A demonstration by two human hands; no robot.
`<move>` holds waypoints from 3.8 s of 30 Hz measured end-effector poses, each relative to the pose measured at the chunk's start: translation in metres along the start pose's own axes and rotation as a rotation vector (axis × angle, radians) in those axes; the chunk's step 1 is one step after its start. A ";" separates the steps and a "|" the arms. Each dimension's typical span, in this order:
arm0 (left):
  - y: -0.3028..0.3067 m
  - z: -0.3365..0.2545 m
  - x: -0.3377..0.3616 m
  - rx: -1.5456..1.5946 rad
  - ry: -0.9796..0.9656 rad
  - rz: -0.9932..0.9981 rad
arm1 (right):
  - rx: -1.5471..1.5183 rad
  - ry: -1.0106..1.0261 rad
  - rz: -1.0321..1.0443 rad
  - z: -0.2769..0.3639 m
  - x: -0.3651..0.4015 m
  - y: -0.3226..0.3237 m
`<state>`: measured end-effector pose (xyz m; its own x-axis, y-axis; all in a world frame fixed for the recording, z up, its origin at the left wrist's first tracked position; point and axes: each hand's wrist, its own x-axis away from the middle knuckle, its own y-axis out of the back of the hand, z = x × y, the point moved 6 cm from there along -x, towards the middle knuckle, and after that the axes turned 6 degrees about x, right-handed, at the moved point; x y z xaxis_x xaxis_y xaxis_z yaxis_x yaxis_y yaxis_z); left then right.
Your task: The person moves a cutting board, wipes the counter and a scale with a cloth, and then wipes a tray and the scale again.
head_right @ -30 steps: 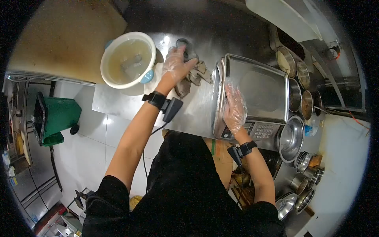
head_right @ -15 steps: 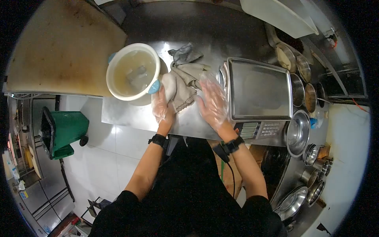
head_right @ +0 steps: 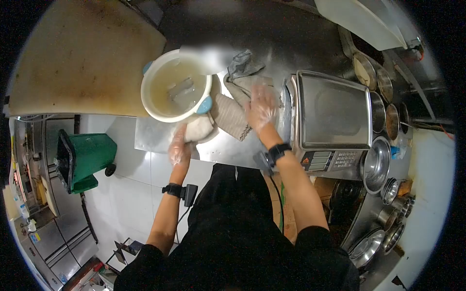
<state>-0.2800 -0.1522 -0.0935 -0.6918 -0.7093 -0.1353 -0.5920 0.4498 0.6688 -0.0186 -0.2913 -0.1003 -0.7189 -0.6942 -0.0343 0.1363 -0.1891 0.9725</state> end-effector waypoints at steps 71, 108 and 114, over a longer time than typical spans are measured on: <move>-0.151 -0.182 -0.038 -0.114 -0.451 0.403 | -0.179 -0.078 -0.469 -0.120 0.100 0.115; -0.201 -0.305 -0.073 -0.758 -0.969 0.773 | -0.697 -0.374 -0.702 -0.166 0.115 0.111; -0.168 -0.319 -0.021 -0.487 -0.849 1.015 | -0.861 -0.345 -0.700 -0.155 0.148 0.143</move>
<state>-0.0337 -0.3858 0.0300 -0.8634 0.4228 0.2752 0.3874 0.2060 0.8986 0.0006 -0.5288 -0.0021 -0.9499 -0.0496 -0.3086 -0.0417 -0.9584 0.2823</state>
